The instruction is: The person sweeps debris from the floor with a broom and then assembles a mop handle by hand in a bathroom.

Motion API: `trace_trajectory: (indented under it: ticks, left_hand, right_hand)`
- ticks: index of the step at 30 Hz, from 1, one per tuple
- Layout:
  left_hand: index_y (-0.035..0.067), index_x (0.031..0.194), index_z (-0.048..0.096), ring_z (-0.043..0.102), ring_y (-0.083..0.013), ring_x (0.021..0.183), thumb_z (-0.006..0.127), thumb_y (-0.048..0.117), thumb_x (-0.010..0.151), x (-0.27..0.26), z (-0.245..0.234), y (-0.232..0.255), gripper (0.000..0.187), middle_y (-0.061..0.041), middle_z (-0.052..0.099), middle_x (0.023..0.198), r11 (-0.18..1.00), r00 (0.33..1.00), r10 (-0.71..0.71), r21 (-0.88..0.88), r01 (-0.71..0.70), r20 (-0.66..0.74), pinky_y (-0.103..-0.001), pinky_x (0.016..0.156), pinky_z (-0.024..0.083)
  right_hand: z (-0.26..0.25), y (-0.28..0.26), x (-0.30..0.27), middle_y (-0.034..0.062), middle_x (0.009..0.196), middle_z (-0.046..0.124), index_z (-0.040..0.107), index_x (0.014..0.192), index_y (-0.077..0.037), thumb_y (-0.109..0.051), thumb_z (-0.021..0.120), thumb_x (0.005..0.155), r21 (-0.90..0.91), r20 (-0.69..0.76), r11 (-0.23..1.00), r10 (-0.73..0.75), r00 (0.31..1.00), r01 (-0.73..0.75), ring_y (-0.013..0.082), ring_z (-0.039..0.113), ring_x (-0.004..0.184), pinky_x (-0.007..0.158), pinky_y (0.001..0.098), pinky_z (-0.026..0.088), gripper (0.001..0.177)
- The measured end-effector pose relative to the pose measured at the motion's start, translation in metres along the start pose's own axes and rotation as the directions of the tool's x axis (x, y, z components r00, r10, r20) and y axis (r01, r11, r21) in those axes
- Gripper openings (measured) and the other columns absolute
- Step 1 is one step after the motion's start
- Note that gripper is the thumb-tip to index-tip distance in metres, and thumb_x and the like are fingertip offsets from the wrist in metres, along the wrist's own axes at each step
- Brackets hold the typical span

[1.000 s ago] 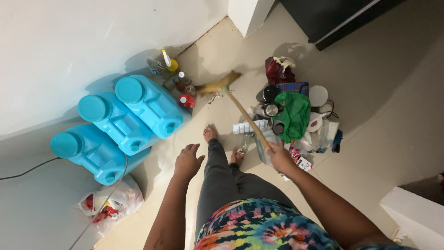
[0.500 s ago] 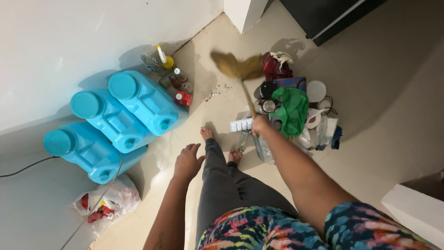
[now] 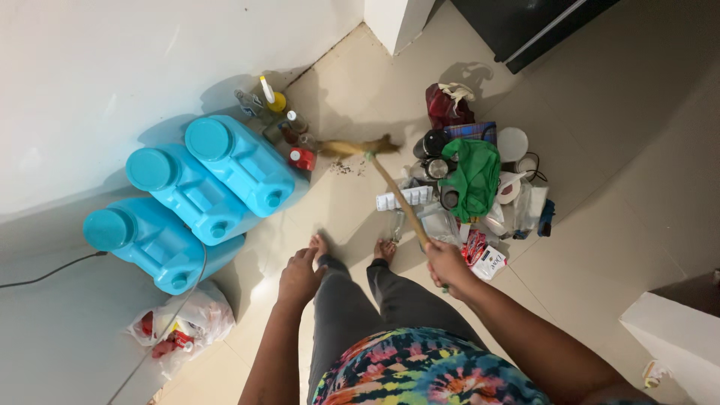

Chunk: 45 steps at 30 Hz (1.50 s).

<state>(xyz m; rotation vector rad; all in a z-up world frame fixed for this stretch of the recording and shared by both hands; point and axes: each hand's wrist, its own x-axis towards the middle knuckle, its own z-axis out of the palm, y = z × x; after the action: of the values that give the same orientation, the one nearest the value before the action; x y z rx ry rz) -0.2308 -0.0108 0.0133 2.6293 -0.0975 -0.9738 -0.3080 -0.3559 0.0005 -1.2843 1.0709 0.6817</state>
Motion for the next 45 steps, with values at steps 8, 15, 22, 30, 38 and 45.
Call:
trace_trajectory:
  ticks: [8, 15, 22, 30, 38, 45]
  left_hand:
    - [0.014, 0.137, 0.058, 0.054, -0.0343, 0.129, 0.074, 0.031, 0.085, 0.02, -0.029, -0.025, 0.056, -0.01, 0.055, 0.144, 0.992, 0.992, 0.124, -0.009, -0.124, -0.013, -0.046, 0.104, 0.047]
    - [0.013, 0.135, 0.061, 0.055, -0.0358, 0.129, 0.073, 0.028, 0.086, 0.052, -0.09, -0.079, 0.053, -0.014, 0.058, 0.141, 0.945, 0.946, 0.321, 0.079, -0.317, -0.043, -0.047, 0.104, 0.048]
    - [0.011, 0.136, 0.059, 0.055, -0.0374, 0.126, 0.075, 0.03, 0.085, 0.085, -0.14, -0.154, 0.057, -0.015, 0.057, 0.14, 0.894, 0.918, 0.392, 0.208, -0.397, 0.064, -0.048, 0.101, 0.048]
    - [0.011, 0.136, 0.059, 0.056, -0.0364, 0.124, 0.074, 0.03, 0.086, 0.101, -0.145, -0.183, 0.055, -0.014, 0.058, 0.139, 0.831, 0.871, 0.441, 0.267, -0.487, 0.216, -0.048, 0.1, 0.049]
    - [0.011, 0.137, 0.057, 0.055, -0.0369, 0.126, 0.074, 0.03, 0.087, 0.106, -0.143, -0.153, 0.057, -0.013, 0.057, 0.141, 0.788, 0.82, 0.514, 0.238, -0.567, 0.251, -0.048, 0.101, 0.048]
    - [0.01, 0.139, 0.056, 0.046, -0.042, 0.134, 0.077, 0.028, 0.085, 0.105, -0.143, -0.135, 0.06, -0.02, 0.045, 0.151, 0.772, 0.807, 0.554, 0.236, -0.59, 0.204, -0.049, 0.104, 0.045]
  right_hand:
    - [0.015, -0.052, 0.105, 0.0032, 0.053, 0.049, 0.065, 0.104, -0.008, -0.032, 0.051, 0.105, -0.072, -0.173, 0.941, -0.338, 0.925, 0.33, 0.0146, 0.041, 0.035, 0.033, 0.0329, 0.033, 0.028]
    - [0.114, -0.045, 0.21, 0.0121, 0.056, 0.058, 0.065, 0.085, 0.005, -0.03, 0.049, 0.107, -0.078, -0.259, 0.993, -0.109, 0.96, 0.092, 0.0223, 0.053, 0.04, 0.037, 0.0393, 0.04, 0.044]
    - [0.227, 0.07, 0.152, 0.0121, 0.062, 0.06, 0.068, 0.114, -0.007, -0.024, 0.045, 0.1, -0.015, -0.317, 1.0, -0.027, 0.948, 0.023, 0.0234, 0.056, 0.045, 0.039, 0.0414, 0.046, 0.032]
    - [0.274, 0.124, 0.033, 0.0067, 0.06, 0.049, 0.061, 0.139, 0.0, -0.033, 0.046, 0.107, 0.14, -0.198, 0.979, 0.176, 0.964, -0.15, 0.0157, 0.043, 0.04, 0.035, 0.0316, 0.039, 0.048]
    - [0.251, 0.055, -0.092, 0.0026, 0.059, 0.049, 0.051, 0.149, -0.012, -0.028, 0.049, 0.104, 0.316, -0.297, 0.949, 0.111, 0.948, -0.012, 0.0119, 0.039, 0.039, 0.035, 0.0293, 0.035, 0.047]
    - [0.242, 0.018, 0.029, -0.0007, 0.063, 0.063, 0.066, 0.137, -0.011, -0.026, 0.056, 0.106, -0.018, -0.531, 0.926, -0.328, 0.781, 0.376, 0.0089, 0.055, 0.046, 0.041, 0.0277, 0.045, 0.036]
